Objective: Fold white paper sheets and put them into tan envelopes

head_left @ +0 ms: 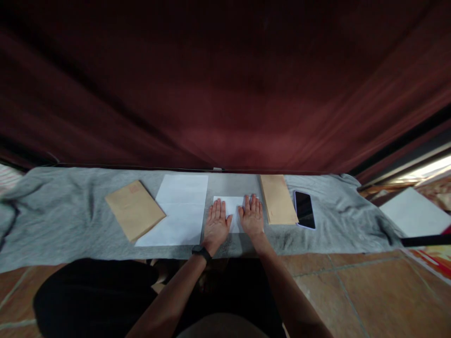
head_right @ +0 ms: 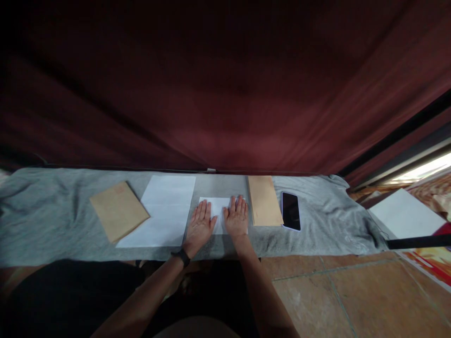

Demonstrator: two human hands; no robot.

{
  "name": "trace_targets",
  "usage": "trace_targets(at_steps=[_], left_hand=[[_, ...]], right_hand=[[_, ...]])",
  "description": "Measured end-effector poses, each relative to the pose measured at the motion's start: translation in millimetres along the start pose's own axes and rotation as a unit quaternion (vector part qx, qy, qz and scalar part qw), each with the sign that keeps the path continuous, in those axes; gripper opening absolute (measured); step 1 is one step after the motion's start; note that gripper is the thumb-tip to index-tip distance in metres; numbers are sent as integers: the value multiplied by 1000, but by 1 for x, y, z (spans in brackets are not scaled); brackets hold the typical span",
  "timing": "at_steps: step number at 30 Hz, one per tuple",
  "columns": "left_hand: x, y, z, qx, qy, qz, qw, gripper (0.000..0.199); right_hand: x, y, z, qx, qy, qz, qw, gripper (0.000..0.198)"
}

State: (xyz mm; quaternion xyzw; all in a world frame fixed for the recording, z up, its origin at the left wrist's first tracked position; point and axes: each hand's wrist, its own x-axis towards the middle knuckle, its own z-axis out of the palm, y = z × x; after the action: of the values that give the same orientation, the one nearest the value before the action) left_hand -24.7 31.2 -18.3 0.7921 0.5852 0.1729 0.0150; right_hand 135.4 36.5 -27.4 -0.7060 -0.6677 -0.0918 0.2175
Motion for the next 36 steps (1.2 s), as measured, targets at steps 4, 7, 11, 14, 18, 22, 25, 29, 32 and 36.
trace_targets(at_steps=[4, 7, 11, 14, 18, 22, 25, 29, 32, 36], left_hand=[[-14, 0, -3, -9, 12, -2, 1000, 65], [-24, 0, -6, -10, 16, 1, 1000, 66], [-35, 0, -11, -14, 20, 11, 1000, 64], [-38, -1, -18, -15, 6, 42, 999, 59], [-40, -6, -31, -32, -44, 167, 984, 53], [-42, -11, -40, -36, -76, 236, 968, 53], [-44, -11, -40, -28, -83, 238, 967, 54], [-47, -10, -39, -21, -81, 233, 969, 57], [-51, -10, -39, -19, -79, 222, 972, 60], [-54, -8, -40, -23, -74, 201, 977, 64]], right_hand=[[-1, 0, 0, 2, 2, 0, 1000, 59], [-6, 1, -2, 7, -7, -2, 1000, 59], [-21, 4, -11, 9, -26, -34, 999, 57], [-37, 7, -18, 12, -34, -66, 997, 57], [-59, 14, -26, 15, -31, -91, 995, 57], [-76, 21, -31, 8, -29, -90, 995, 58], [-83, 25, -35, 4, -27, -89, 996, 61], [-91, 30, -42, -3, -17, -94, 995, 67], [-96, 32, -48, -10, -6, -101, 995, 69], [-98, 36, -58, -3, -20, -71, 997, 62]])
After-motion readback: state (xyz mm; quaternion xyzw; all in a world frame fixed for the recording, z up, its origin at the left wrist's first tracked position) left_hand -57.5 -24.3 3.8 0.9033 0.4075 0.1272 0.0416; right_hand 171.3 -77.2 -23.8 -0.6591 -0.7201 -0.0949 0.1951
